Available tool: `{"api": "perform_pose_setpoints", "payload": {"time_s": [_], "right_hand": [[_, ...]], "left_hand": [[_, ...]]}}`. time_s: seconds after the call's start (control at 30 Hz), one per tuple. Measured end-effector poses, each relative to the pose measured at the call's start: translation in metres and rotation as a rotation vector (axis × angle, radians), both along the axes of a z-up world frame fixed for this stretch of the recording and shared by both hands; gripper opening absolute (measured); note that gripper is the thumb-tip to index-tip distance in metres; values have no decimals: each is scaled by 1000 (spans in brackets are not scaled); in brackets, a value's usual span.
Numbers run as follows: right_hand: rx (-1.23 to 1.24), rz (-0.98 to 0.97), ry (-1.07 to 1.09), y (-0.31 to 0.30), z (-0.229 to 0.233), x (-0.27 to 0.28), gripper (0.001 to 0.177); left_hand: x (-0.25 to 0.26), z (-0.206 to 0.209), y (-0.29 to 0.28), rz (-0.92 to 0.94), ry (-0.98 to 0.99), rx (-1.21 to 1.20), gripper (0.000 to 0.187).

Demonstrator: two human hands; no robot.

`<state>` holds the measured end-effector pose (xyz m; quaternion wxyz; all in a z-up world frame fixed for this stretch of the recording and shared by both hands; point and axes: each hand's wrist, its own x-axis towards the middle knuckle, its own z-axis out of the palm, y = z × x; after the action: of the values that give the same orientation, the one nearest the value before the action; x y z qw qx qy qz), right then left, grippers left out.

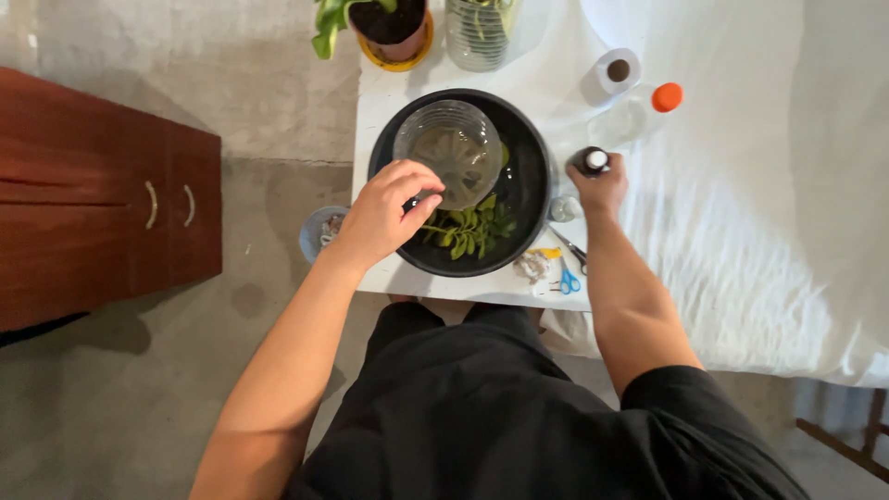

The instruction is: The person prepares a solution in a plastic container by adding water and a dark liquid, then places a plant cutting into it. They spray the cutting with a spray bottle, trim the stem with scissors, and wipe the leaves with a cloth.

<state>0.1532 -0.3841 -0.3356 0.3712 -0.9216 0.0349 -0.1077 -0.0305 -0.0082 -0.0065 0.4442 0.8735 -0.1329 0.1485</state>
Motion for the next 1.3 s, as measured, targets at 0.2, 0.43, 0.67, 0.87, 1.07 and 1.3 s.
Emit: {"api": "perform_pose_setpoints", "payload": {"time_s": [0.2,0.43,0.67,0.87,1.07,1.3], "right_hand": [[-60,-32,-248,-18,83,-27,57],[248,192,-278,46,228,-62,59],[478,490,-90,129,276,-75,70],[364,589,-93,165,288,-91,69],[272,696,-84,172,290,-97,72],[255,796,-95,169,266,-99,64]], "left_hand": [[12,1,6,-23,2,25,8],[37,9,0,-88,-73,95,8],[60,36,-7,-137,-225,230,16],[59,50,-5,-219,-229,275,34],[74,23,4,-232,-361,569,32],[85,20,7,-387,-493,648,45]]}}
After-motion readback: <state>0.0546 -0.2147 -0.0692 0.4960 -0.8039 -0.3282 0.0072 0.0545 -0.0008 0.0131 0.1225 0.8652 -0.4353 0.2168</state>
